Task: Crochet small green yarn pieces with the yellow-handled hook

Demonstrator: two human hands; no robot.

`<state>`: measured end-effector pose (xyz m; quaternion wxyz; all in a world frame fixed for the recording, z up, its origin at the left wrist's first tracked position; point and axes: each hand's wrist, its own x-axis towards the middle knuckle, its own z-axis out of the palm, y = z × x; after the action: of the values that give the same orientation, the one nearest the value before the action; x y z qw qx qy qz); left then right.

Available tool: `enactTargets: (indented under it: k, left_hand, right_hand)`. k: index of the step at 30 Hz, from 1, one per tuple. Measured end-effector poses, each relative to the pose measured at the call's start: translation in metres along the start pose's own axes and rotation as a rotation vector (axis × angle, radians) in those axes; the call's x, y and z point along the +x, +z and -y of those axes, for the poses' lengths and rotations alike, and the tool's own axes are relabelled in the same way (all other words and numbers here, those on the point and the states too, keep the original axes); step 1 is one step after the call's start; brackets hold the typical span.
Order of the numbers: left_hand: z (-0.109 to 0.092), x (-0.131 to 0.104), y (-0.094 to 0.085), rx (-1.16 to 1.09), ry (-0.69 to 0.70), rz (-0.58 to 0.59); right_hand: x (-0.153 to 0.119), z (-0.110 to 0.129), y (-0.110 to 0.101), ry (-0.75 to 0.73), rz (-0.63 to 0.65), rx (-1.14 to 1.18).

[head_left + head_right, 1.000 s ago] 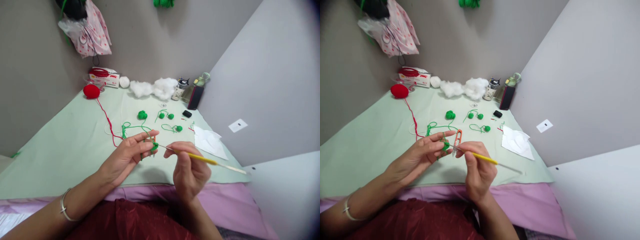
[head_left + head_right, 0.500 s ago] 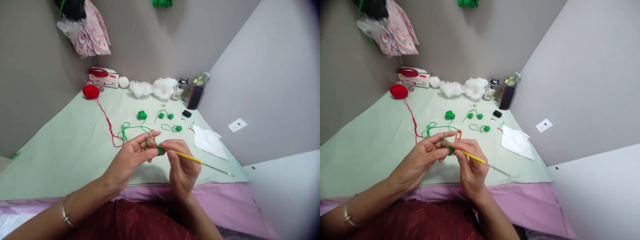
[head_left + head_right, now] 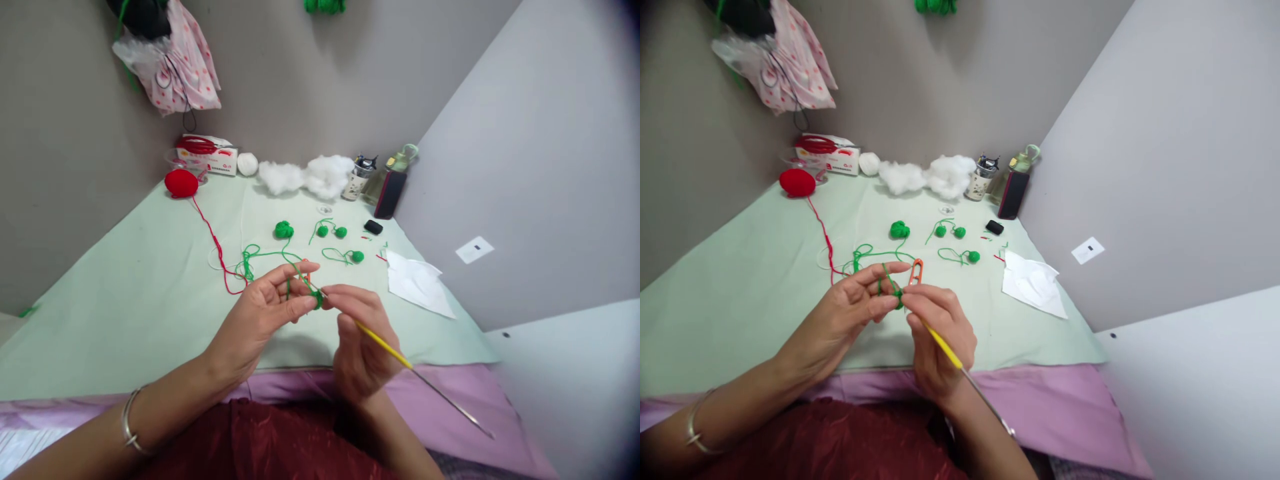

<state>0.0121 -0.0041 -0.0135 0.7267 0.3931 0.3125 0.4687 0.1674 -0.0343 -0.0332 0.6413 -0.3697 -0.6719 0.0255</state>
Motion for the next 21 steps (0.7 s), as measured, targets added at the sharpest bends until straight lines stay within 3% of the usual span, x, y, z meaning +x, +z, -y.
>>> enactTargets:
  k: [9,13,17,21]
  left_hand:
    - [-0.002,0.001,-0.001,0.037,-0.030,0.026]
    - [-0.003,-0.001,-0.002,0.053,-0.004,0.049]
    - [-0.003,-0.002,-0.004,0.092,0.037,0.053]
    - [-0.001,-0.003,-0.004,0.202,0.096,0.009]
  right_hand:
    - [0.007,-0.009,0.006,0.386,-0.037,0.416]
    - [0.010,-0.009,0.001,0.454,-0.028,0.548]
    - [0.008,-0.004,-0.007,0.360,0.033,0.371]
    - [0.005,-0.003,-0.011,0.049,0.097,0.107]
